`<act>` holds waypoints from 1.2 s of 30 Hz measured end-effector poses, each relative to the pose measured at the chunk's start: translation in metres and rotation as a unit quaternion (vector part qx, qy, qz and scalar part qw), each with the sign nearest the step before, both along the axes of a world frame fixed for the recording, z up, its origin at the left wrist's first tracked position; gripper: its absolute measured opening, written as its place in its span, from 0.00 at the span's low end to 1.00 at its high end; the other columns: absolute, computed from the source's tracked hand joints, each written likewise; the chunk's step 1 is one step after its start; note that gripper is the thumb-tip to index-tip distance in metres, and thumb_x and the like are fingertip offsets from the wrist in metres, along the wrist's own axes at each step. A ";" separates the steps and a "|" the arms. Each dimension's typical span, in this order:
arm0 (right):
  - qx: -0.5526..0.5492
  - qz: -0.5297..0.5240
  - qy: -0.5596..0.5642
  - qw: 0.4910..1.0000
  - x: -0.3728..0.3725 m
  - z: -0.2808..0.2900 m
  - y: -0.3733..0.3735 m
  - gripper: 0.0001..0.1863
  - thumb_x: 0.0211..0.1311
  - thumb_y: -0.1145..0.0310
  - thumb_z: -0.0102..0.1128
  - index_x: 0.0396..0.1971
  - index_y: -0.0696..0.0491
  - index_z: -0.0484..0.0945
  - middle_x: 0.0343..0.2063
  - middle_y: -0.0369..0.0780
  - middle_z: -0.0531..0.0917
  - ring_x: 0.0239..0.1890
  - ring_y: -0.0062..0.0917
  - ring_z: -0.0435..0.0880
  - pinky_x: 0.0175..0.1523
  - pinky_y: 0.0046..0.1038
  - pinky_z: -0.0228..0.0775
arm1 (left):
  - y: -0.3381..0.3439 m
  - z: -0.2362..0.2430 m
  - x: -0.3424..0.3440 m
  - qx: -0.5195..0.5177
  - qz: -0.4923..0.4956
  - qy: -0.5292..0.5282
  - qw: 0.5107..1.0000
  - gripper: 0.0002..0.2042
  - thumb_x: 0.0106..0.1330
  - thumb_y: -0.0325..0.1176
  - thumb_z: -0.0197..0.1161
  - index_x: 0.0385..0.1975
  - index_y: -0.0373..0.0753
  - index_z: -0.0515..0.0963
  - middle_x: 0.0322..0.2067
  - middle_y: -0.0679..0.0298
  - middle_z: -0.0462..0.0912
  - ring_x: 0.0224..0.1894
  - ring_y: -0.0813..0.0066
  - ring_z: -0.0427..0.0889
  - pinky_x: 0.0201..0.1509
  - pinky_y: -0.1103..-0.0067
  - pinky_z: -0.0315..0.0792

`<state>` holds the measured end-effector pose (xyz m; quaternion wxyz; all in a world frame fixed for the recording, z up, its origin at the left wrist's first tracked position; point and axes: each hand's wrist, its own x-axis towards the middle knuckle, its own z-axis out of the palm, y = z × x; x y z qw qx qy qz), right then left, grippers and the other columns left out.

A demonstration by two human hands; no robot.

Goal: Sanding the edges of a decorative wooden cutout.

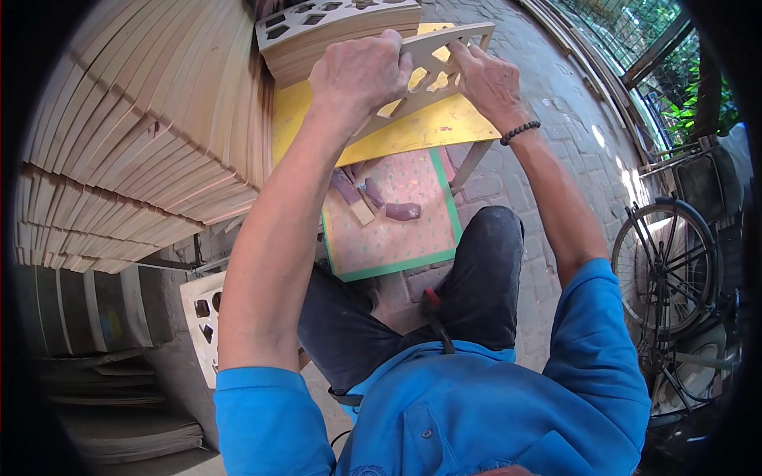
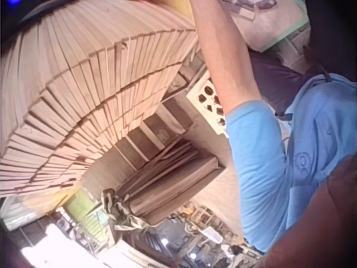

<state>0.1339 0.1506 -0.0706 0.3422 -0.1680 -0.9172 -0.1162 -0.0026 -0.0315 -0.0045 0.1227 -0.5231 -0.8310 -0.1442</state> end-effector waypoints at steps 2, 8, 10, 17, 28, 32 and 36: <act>0.010 -0.015 -0.016 1.000 0.000 -0.004 0.001 0.23 0.60 0.71 0.57 0.57 0.47 0.76 0.36 0.42 0.87 0.34 0.40 0.88 0.37 0.38 0.78 | -0.001 0.001 0.000 -0.002 -0.003 -0.008 1.000 0.18 0.71 0.49 0.53 0.41 0.38 0.77 0.32 0.47 0.87 0.38 0.47 0.87 0.43 0.56 0.79; -0.007 0.002 -0.107 0.994 0.009 -0.016 0.004 0.24 0.63 0.73 0.52 0.61 0.54 0.73 0.36 0.48 0.87 0.30 0.40 0.88 0.33 0.40 0.76 | 0.002 -0.004 0.004 0.022 -0.035 0.001 0.999 0.17 0.71 0.48 0.54 0.40 0.39 0.78 0.31 0.49 0.87 0.38 0.48 0.87 0.43 0.57 0.80; 0.022 0.021 -0.152 0.988 0.012 -0.001 0.002 0.23 0.64 0.74 0.51 0.60 0.56 0.73 0.35 0.48 0.87 0.29 0.40 0.88 0.32 0.40 0.76 | -0.001 -0.006 0.003 0.023 -0.039 0.001 0.999 0.17 0.71 0.48 0.54 0.40 0.39 0.78 0.31 0.50 0.87 0.38 0.49 0.87 0.44 0.58 0.80; 0.022 -0.004 -0.080 0.997 0.014 -0.015 0.003 0.27 0.62 0.74 0.52 0.64 0.54 0.70 0.37 0.49 0.87 0.31 0.42 0.88 0.35 0.41 0.78 | -0.004 -0.001 0.009 0.006 -0.021 -0.001 1.000 0.17 0.72 0.47 0.53 0.41 0.39 0.78 0.32 0.51 0.87 0.38 0.49 0.87 0.43 0.58 0.79; -0.254 0.102 0.110 0.956 0.016 -0.034 -0.017 0.19 0.71 0.64 0.49 0.55 0.53 0.80 0.27 0.53 0.83 0.31 0.45 0.85 0.39 0.45 0.74 | -0.006 0.001 0.019 0.004 -0.030 -0.013 0.999 0.16 0.72 0.48 0.55 0.41 0.40 0.78 0.34 0.48 0.87 0.41 0.47 0.86 0.46 0.56 0.79; -0.578 0.066 0.021 0.813 0.051 -0.013 -0.047 0.20 0.71 0.63 0.54 0.52 0.62 0.79 0.20 0.40 0.77 0.27 0.19 0.80 0.32 0.28 0.71 | -0.003 0.001 0.018 -0.004 -0.010 -0.022 1.000 0.17 0.72 0.48 0.54 0.42 0.40 0.78 0.36 0.46 0.87 0.43 0.45 0.86 0.47 0.55 0.79; -0.542 0.193 0.071 0.815 0.100 -0.045 -0.092 0.17 0.73 0.64 0.53 0.48 0.62 0.81 0.20 0.35 0.75 0.22 0.17 0.74 0.28 0.26 0.67 | 0.002 0.003 0.012 -0.010 -0.010 -0.015 1.000 0.18 0.72 0.48 0.53 0.42 0.38 0.77 0.37 0.44 0.86 0.43 0.44 0.86 0.47 0.55 0.78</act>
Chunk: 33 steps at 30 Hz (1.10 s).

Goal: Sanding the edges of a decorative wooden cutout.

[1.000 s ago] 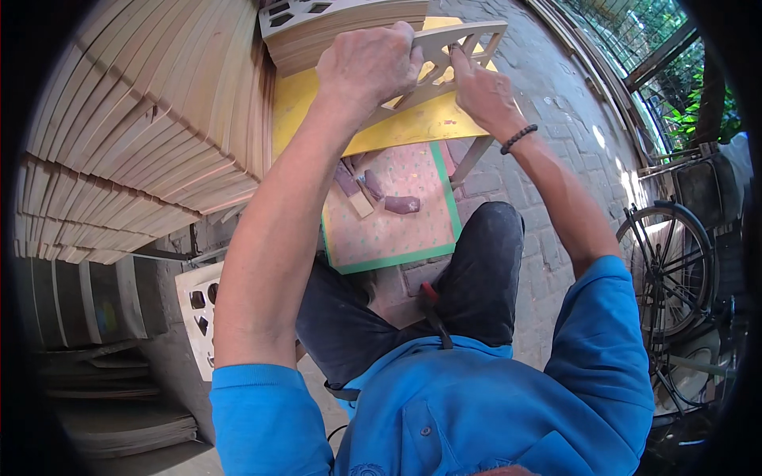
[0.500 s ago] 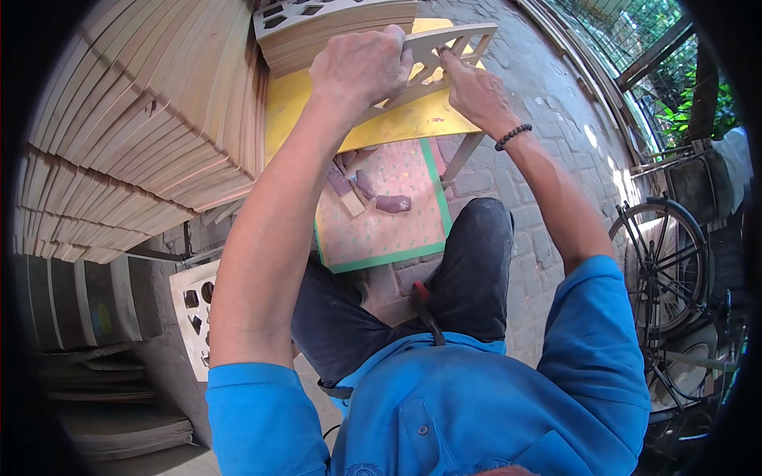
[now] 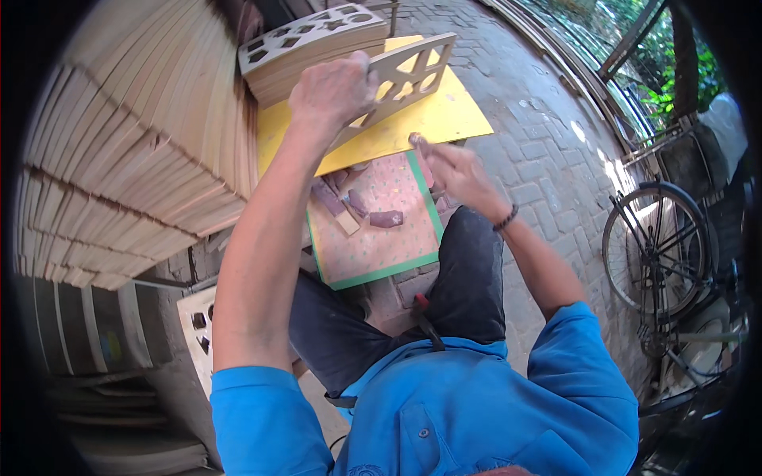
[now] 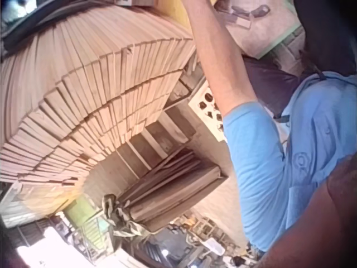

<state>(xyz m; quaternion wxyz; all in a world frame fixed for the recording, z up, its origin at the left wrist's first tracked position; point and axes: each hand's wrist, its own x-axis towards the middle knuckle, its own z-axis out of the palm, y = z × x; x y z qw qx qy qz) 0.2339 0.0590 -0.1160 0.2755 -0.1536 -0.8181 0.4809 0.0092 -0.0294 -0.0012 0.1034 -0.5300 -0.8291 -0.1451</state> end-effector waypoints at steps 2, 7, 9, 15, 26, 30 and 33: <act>-0.022 0.000 -0.003 1.000 0.022 -0.007 -0.007 0.16 0.74 0.65 0.52 0.47 0.62 0.81 0.20 0.33 0.73 0.23 0.15 0.72 0.29 0.25 0.66 | -0.002 0.001 -0.002 -0.005 -0.011 0.013 1.000 0.18 0.72 0.48 0.53 0.42 0.37 0.77 0.37 0.44 0.86 0.43 0.44 0.85 0.47 0.55 0.77; -0.170 -0.096 -0.039 0.980 0.047 -0.007 0.004 0.16 0.75 0.65 0.51 0.48 0.62 0.81 0.21 0.31 0.72 0.26 0.14 0.70 0.32 0.25 0.65 | -0.003 0.005 0.000 -0.026 -0.032 0.041 0.998 0.17 0.73 0.47 0.53 0.40 0.36 0.75 0.34 0.43 0.85 0.41 0.41 0.84 0.46 0.54 0.76; -0.171 -0.121 -0.024 0.977 0.050 0.007 0.006 0.16 0.75 0.65 0.52 0.47 0.62 0.81 0.21 0.31 0.71 0.26 0.15 0.70 0.32 0.26 0.65 | -0.005 0.005 0.002 -0.032 -0.040 0.059 0.997 0.17 0.73 0.47 0.54 0.40 0.36 0.75 0.33 0.44 0.86 0.40 0.42 0.85 0.45 0.54 0.76; -0.080 -0.173 0.050 0.980 0.025 -0.001 0.039 0.19 0.75 0.60 0.53 0.49 0.61 0.81 0.21 0.40 0.79 0.28 0.24 0.79 0.35 0.32 0.69 | 0.003 0.004 -0.003 -0.038 -0.035 0.079 0.996 0.17 0.73 0.48 0.54 0.36 0.37 0.73 0.29 0.45 0.84 0.37 0.41 0.84 0.42 0.53 0.75; 0.210 -0.204 -0.124 0.948 -0.069 -0.005 0.093 0.11 0.62 0.71 0.52 0.32 0.63 0.80 0.30 0.56 0.85 0.36 0.52 0.87 0.41 0.48 0.76 | 0.003 0.007 -0.007 -0.050 -0.024 0.072 0.996 0.18 0.73 0.50 0.56 0.36 0.38 0.73 0.29 0.46 0.85 0.37 0.42 0.84 0.42 0.53 0.75; 0.120 -0.213 -0.042 0.969 -0.094 -0.023 0.106 0.09 0.63 0.72 0.52 0.30 0.61 0.80 0.27 0.53 0.85 0.28 0.43 0.87 0.32 0.41 0.75 | 0.010 0.008 -0.007 -0.042 -0.035 0.069 0.996 0.19 0.73 0.50 0.56 0.35 0.37 0.72 0.28 0.46 0.84 0.37 0.41 0.84 0.41 0.53 0.75; -0.429 -0.066 0.155 0.887 -0.098 -0.020 0.118 0.09 0.64 0.72 0.55 0.27 0.59 0.79 0.25 0.46 0.84 0.20 0.27 0.81 0.23 0.29 0.69 | 0.006 0.006 -0.016 -0.044 -0.037 0.066 0.996 0.19 0.73 0.50 0.57 0.35 0.36 0.72 0.28 0.46 0.84 0.36 0.40 0.84 0.41 0.53 0.74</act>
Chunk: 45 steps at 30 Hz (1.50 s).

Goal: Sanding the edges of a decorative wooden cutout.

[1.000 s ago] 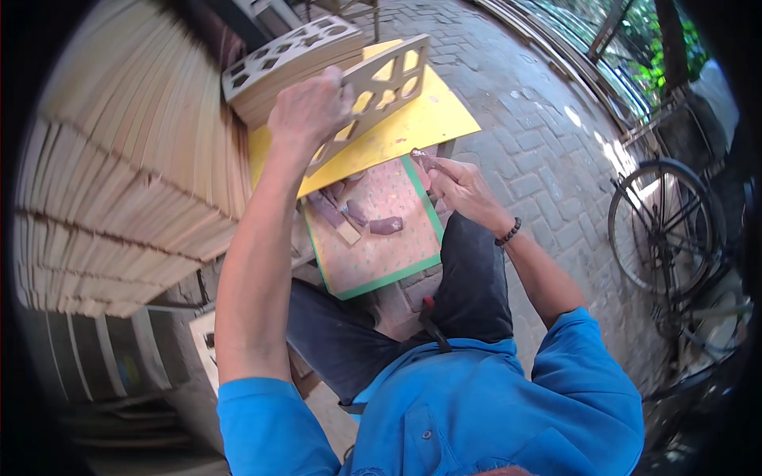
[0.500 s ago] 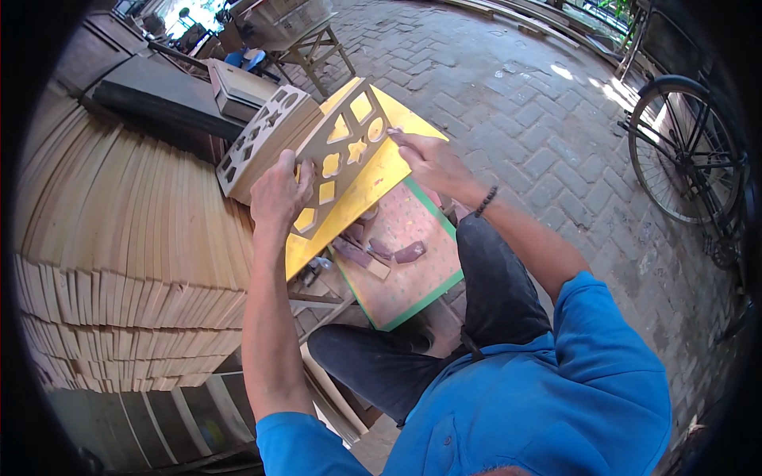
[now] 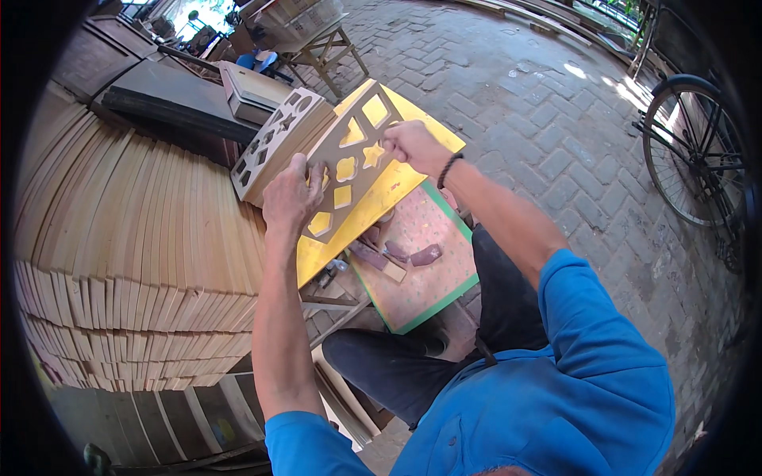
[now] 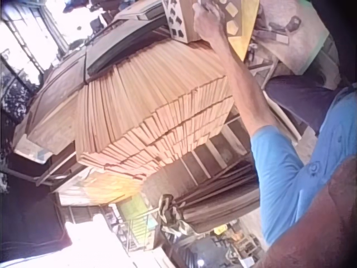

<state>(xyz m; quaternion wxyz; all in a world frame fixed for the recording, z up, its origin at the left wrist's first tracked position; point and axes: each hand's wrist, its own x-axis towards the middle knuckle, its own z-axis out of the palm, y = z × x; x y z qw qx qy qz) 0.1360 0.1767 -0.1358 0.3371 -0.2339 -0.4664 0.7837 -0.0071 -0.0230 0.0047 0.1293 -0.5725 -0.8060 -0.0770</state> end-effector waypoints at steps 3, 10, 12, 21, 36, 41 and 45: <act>-0.166 -0.011 0.119 0.979 0.007 -0.001 -0.009 0.07 0.65 0.71 0.56 0.29 0.59 0.78 0.23 0.40 0.81 0.16 0.19 0.74 0.19 0.23 0.64 | 0.000 -0.001 -0.002 -0.004 -0.017 -0.010 1.000 0.19 0.73 0.50 0.57 0.35 0.36 0.72 0.28 0.45 0.84 0.36 0.40 0.84 0.41 0.53 0.74; 0.695 -0.086 -0.394 0.595 0.032 -0.001 -0.023 0.08 0.58 0.74 0.55 0.34 0.59 0.82 0.26 0.47 0.86 0.31 0.39 0.88 0.33 0.40 0.77 | 0.001 0.002 0.003 -0.010 -0.004 -0.019 1.000 0.19 0.73 0.50 0.56 0.35 0.36 0.73 0.30 0.44 0.84 0.38 0.41 0.84 0.42 0.53 0.75; 0.763 -0.079 -0.375 0.520 0.042 0.003 -0.013 0.09 0.57 0.75 0.55 0.34 0.57 0.83 0.26 0.46 0.86 0.31 0.38 0.88 0.34 0.43 0.77 | 0.004 0.004 0.008 0.003 -0.015 -0.012 1.000 0.19 0.73 0.50 0.56 0.36 0.36 0.73 0.30 0.44 0.84 0.38 0.41 0.84 0.42 0.54 0.75; 0.652 -0.181 -0.311 0.668 0.049 0.056 -0.022 0.13 0.63 0.70 0.53 0.43 0.60 0.79 0.28 0.52 0.85 0.32 0.47 0.87 0.35 0.45 0.75 | -0.004 0.005 0.004 -0.005 -0.011 -0.026 1.000 0.20 0.72 0.52 0.56 0.37 0.37 0.74 0.31 0.45 0.85 0.40 0.43 0.85 0.44 0.54 0.76; 0.589 -0.158 -0.270 0.745 0.027 0.034 -0.012 0.22 0.69 0.71 0.51 0.61 0.58 0.74 0.32 0.51 0.87 0.34 0.42 0.88 0.37 0.42 0.76 | 0.005 0.005 0.012 -0.016 -0.023 -0.033 0.999 0.20 0.74 0.52 0.54 0.37 0.37 0.73 0.31 0.45 0.84 0.40 0.42 0.84 0.45 0.54 0.75; 0.791 -0.091 -0.409 0.446 0.046 0.056 0.005 0.19 0.66 0.71 0.53 0.55 0.59 0.77 0.24 0.44 0.85 0.30 0.35 0.88 0.31 0.38 0.75 | 0.000 0.003 0.006 -0.015 -0.020 -0.044 0.999 0.20 0.74 0.51 0.54 0.37 0.38 0.73 0.33 0.45 0.85 0.41 0.42 0.84 0.46 0.54 0.75; 0.859 -0.197 -0.340 0.329 0.052 0.059 0.030 0.15 0.65 0.70 0.54 0.49 0.57 0.78 0.21 0.38 0.84 0.22 0.28 0.86 0.25 0.37 0.71 | 0.000 0.005 0.013 -0.018 -0.014 -0.041 0.999 0.20 0.74 0.52 0.53 0.38 0.38 0.73 0.33 0.46 0.85 0.42 0.42 0.84 0.46 0.54 0.75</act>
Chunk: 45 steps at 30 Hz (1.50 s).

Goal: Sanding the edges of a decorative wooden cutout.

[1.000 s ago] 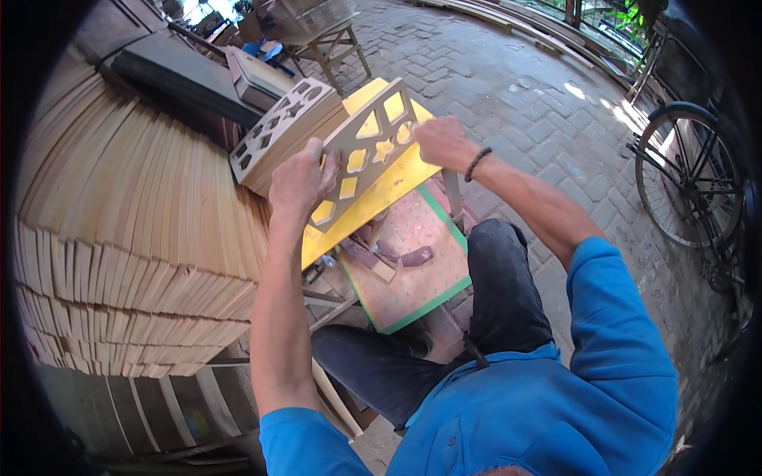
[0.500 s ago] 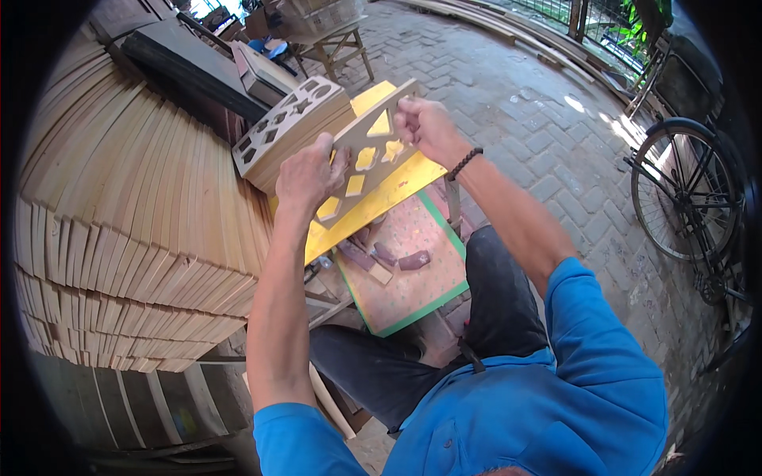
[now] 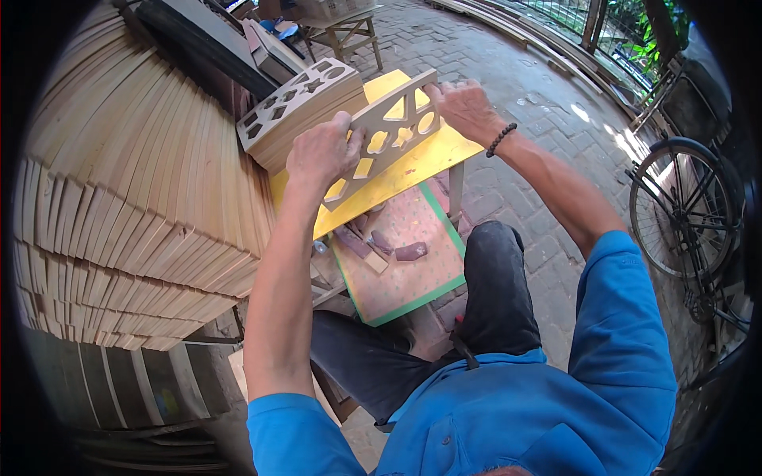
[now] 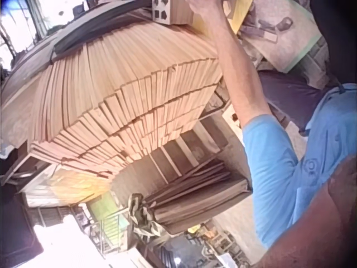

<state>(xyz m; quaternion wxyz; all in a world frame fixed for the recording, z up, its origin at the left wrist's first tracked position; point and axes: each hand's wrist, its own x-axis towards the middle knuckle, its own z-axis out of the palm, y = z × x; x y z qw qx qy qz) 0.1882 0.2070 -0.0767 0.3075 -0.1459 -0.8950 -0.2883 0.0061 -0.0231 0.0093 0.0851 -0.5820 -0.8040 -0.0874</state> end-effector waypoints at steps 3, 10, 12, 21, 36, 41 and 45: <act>-0.103 -0.016 -0.020 0.994 -0.003 -0.013 -0.015 0.14 0.65 0.72 0.54 0.48 0.58 0.78 0.23 0.41 0.84 0.23 0.30 0.86 0.26 0.37 0.71 | -0.004 -0.001 -0.005 -0.003 0.002 -0.001 1.000 0.20 0.74 0.52 0.53 0.39 0.37 0.73 0.35 0.45 0.85 0.42 0.42 0.84 0.47 0.54 0.75; -0.861 0.275 0.323 0.279 -0.023 -0.001 -0.052 0.06 0.73 0.70 0.50 0.41 0.56 0.74 0.22 0.38 0.77 0.19 0.20 0.72 0.23 0.25 0.65 | -0.001 0.006 0.001 -0.009 0.010 -0.021 1.000 0.21 0.73 0.53 0.54 0.41 0.38 0.74 0.37 0.45 0.85 0.44 0.42 0.84 0.48 0.54 0.75; -0.867 0.317 0.373 0.095 -0.027 0.008 -0.054 0.06 0.74 0.68 0.51 0.34 0.51 0.71 0.21 0.36 0.76 0.18 0.19 0.70 0.22 0.23 0.62 | -0.006 0.005 0.002 -0.017 0.012 -0.015 1.000 0.21 0.73 0.53 0.54 0.41 0.38 0.74 0.37 0.45 0.85 0.44 0.42 0.84 0.48 0.54 0.75; -0.509 0.186 0.331 0.772 -0.021 -0.014 -0.112 0.16 0.73 0.69 0.52 0.56 0.55 0.79 0.31 0.47 0.86 0.30 0.37 0.87 0.34 0.35 0.77 | -0.006 0.004 0.002 0.003 0.006 -0.024 1.000 0.21 0.73 0.53 0.54 0.39 0.38 0.74 0.35 0.46 0.85 0.43 0.42 0.84 0.47 0.54 0.76; -0.821 0.209 0.265 0.461 -0.032 0.016 -0.105 0.09 0.69 0.70 0.54 0.40 0.59 0.77 0.19 0.40 0.79 0.21 0.26 0.81 0.23 0.30 0.67 | -0.008 -0.001 0.002 0.013 -0.007 -0.009 1.000 0.20 0.72 0.52 0.55 0.38 0.38 0.74 0.32 0.46 0.85 0.40 0.42 0.85 0.44 0.55 0.76; -0.304 0.144 0.166 0.927 -0.030 -0.009 -0.100 0.15 0.64 0.75 0.53 0.49 0.62 0.76 0.19 0.45 0.81 0.24 0.33 0.85 0.23 0.35 0.69 | -0.001 0.004 0.005 0.002 -0.001 -0.017 1.000 0.19 0.72 0.52 0.55 0.39 0.38 0.75 0.33 0.47 0.86 0.41 0.43 0.85 0.45 0.55 0.77; -0.212 0.049 -0.048 0.975 -0.007 0.007 -0.083 0.25 0.61 0.75 0.53 0.61 0.62 0.73 0.24 0.50 0.84 0.28 0.41 0.87 0.32 0.42 0.74 | -0.008 0.003 0.001 0.001 0.001 -0.011 1.000 0.19 0.72 0.51 0.55 0.40 0.39 0.76 0.35 0.49 0.87 0.42 0.45 0.86 0.46 0.56 0.78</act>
